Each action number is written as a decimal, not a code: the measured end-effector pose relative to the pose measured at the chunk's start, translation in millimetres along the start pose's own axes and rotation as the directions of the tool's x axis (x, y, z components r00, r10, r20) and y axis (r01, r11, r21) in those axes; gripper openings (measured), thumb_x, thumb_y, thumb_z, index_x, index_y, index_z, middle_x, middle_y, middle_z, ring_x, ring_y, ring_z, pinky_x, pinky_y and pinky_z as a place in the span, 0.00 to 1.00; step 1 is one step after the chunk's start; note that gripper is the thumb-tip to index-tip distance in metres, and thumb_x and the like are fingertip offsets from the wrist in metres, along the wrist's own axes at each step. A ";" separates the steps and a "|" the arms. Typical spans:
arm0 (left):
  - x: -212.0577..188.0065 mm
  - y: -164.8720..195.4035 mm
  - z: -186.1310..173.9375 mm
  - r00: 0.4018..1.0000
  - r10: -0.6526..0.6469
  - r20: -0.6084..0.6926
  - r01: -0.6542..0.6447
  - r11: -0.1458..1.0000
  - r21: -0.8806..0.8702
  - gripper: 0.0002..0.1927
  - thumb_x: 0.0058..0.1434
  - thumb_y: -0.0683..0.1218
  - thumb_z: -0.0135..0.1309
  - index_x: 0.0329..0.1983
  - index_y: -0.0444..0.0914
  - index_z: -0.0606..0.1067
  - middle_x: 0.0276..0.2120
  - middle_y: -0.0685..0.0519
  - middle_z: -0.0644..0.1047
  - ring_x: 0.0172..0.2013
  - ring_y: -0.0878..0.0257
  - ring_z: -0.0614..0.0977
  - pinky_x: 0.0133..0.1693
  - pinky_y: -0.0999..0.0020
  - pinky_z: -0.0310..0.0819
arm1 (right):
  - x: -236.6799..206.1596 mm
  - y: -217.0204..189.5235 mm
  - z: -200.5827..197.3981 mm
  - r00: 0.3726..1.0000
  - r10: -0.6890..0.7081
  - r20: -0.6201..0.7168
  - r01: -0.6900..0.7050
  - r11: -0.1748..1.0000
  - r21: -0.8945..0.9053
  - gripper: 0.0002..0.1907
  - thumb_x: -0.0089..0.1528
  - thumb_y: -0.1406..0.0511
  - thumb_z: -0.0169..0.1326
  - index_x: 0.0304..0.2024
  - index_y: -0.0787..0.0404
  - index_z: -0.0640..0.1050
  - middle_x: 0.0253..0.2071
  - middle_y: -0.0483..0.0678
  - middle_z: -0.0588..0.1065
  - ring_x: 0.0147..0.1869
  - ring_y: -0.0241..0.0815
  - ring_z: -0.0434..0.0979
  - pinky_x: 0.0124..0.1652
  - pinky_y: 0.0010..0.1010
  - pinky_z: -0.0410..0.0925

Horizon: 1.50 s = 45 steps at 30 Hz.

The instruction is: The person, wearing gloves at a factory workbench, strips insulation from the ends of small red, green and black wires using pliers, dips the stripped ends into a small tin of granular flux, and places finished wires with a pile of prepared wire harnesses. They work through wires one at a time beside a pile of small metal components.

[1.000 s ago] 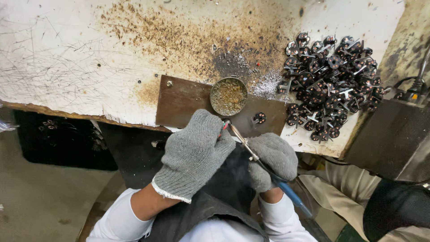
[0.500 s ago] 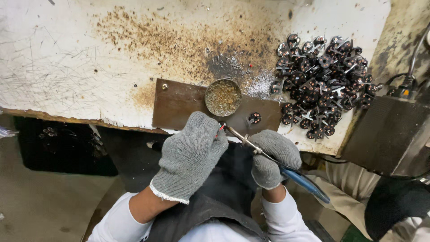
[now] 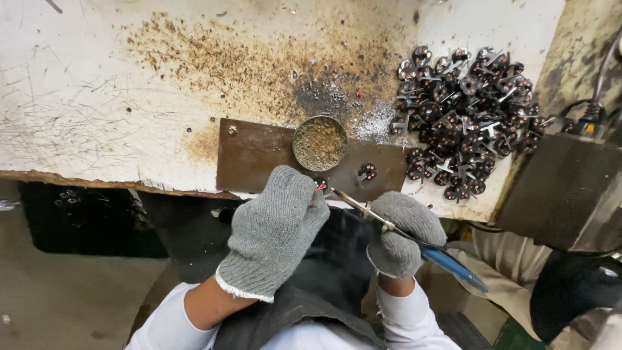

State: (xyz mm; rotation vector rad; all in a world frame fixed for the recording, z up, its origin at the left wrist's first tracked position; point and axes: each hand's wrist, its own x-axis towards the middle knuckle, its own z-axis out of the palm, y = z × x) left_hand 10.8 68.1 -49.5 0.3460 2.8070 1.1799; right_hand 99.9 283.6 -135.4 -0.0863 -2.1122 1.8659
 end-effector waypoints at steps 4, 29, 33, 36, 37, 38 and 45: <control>-1.9 -2.9 0.7 0.994 -0.022 0.109 0.024 1.000 -0.018 0.10 0.60 0.44 0.61 0.39 0.38 0.72 0.35 0.46 0.71 0.29 0.49 0.79 0.28 0.57 0.72 | -5.2 3.5 -6.4 0.956 0.180 0.233 -0.149 0.978 -0.146 0.18 0.61 0.52 0.58 0.38 0.61 0.79 0.36 0.49 0.78 0.45 0.47 0.77 0.54 0.40 0.69; 9.1 4.1 1.0 0.996 -0.043 0.083 0.042 0.999 0.014 0.09 0.60 0.44 0.61 0.36 0.38 0.72 0.33 0.46 0.71 0.27 0.48 0.79 0.27 0.56 0.72 | 46.7 -35.9 16.6 0.971 -0.081 0.227 0.142 0.952 -0.269 0.17 0.65 0.57 0.54 0.34 0.64 0.81 0.32 0.52 0.80 0.36 0.51 0.83 0.41 0.40 0.75; 3.0 5.0 -0.6 1.000 -0.004 0.023 0.004 1.000 0.012 0.09 0.59 0.42 0.61 0.36 0.39 0.71 0.33 0.46 0.71 0.28 0.48 0.79 0.28 0.57 0.72 | 41.2 -35.7 15.6 0.995 0.088 0.051 -0.091 0.994 0.054 0.14 0.62 0.59 0.58 0.37 0.65 0.80 0.33 0.51 0.80 0.36 0.47 0.81 0.40 0.36 0.73; -1.5 1.0 0.5 0.999 -0.026 0.034 0.027 1.000 -0.015 0.09 0.58 0.43 0.61 0.35 0.38 0.71 0.33 0.46 0.71 0.27 0.48 0.79 0.27 0.58 0.72 | 25.9 -42.2 3.8 0.970 -0.028 -0.240 0.073 0.981 0.180 0.15 0.61 0.61 0.60 0.43 0.67 0.80 0.40 0.52 0.81 0.41 0.45 0.82 0.41 0.33 0.76; -4.0 -1.5 2.1 0.999 -0.030 0.024 0.031 0.999 -0.033 0.09 0.59 0.43 0.61 0.35 0.38 0.71 0.34 0.46 0.71 0.28 0.48 0.79 0.28 0.58 0.72 | 24.8 -38.9 -1.1 0.946 -0.093 -0.312 0.095 0.995 -0.007 0.13 0.63 0.63 0.61 0.43 0.68 0.79 0.39 0.53 0.80 0.40 0.44 0.81 0.40 0.32 0.75; -6.6 -3.5 3.2 0.999 -0.033 0.020 0.034 0.998 -0.049 0.09 0.60 0.43 0.61 0.36 0.38 0.71 0.34 0.46 0.71 0.29 0.48 0.79 0.28 0.58 0.72 | 27.6 -35.3 -9.1 0.913 -0.169 -0.371 0.101 0.976 -0.194 0.10 0.65 0.66 0.62 0.43 0.69 0.79 0.39 0.54 0.79 0.38 0.43 0.80 0.39 0.31 0.73; 1.5 4.3 -1.3 0.998 -0.042 0.037 0.043 0.998 -0.042 0.09 0.58 0.44 0.60 0.35 0.39 0.71 0.34 0.46 0.72 0.28 0.49 0.79 0.28 0.57 0.72 | 53.7 -6.8 33.2 0.900 -0.137 -0.414 0.002 0.951 -0.309 0.14 0.61 0.62 0.63 0.39 0.68 0.79 0.45 0.52 0.77 0.30 0.35 0.74 0.33 0.24 0.68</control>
